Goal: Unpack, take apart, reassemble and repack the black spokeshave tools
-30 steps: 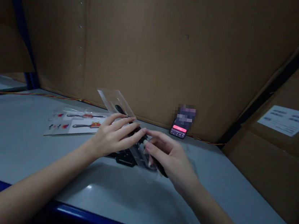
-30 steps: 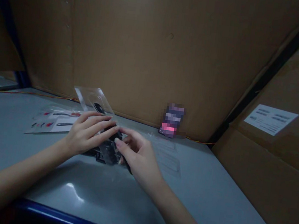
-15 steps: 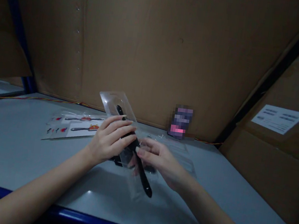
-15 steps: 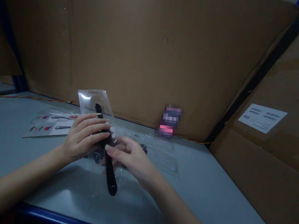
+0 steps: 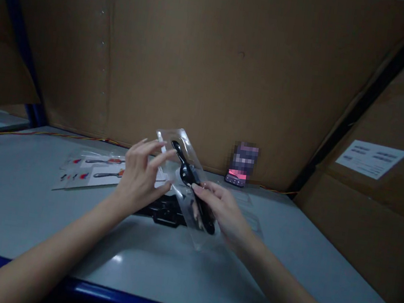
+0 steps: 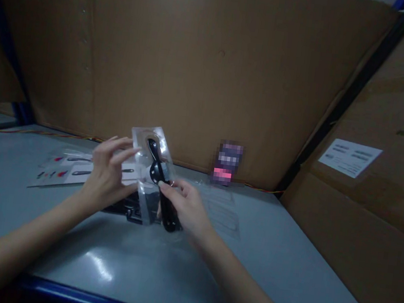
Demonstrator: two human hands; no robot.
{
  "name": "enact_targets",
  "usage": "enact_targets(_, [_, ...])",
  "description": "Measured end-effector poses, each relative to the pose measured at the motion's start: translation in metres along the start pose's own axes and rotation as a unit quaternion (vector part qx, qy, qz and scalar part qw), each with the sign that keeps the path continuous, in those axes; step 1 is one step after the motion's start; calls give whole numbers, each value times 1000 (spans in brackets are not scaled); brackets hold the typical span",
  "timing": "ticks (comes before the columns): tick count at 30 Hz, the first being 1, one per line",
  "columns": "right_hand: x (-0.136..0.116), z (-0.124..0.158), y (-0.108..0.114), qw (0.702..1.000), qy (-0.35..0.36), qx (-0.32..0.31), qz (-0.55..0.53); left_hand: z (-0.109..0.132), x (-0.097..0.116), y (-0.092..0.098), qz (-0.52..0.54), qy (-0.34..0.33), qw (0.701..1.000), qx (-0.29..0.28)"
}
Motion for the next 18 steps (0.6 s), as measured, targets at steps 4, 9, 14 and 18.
enact_targets(4, [-8,0,10,1000,15,7,18,6,-43,-11,303,322,897,23])
enact_targets(9, [6,-6,-1,999,-9,-20,32,19,-9,-57,629,500,584,-115])
enact_targets(14, [24,-13,-8,993,-7,-52,104,36,-7,-60,588,611,524,-80])
enact_targets(18, [20,-24,23,976,56,27,209,41,-34,-51,576,645,501,-36])
Point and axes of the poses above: each hand's wrist, its own z-axis away from the middle knuckle, its own y-axis out of the back of the hand, x = y × z, the point moved 6 cm from there along -z, towards the middle knuckle, and after that the axes turned 12 degrees about z, right-handed, at the moved point
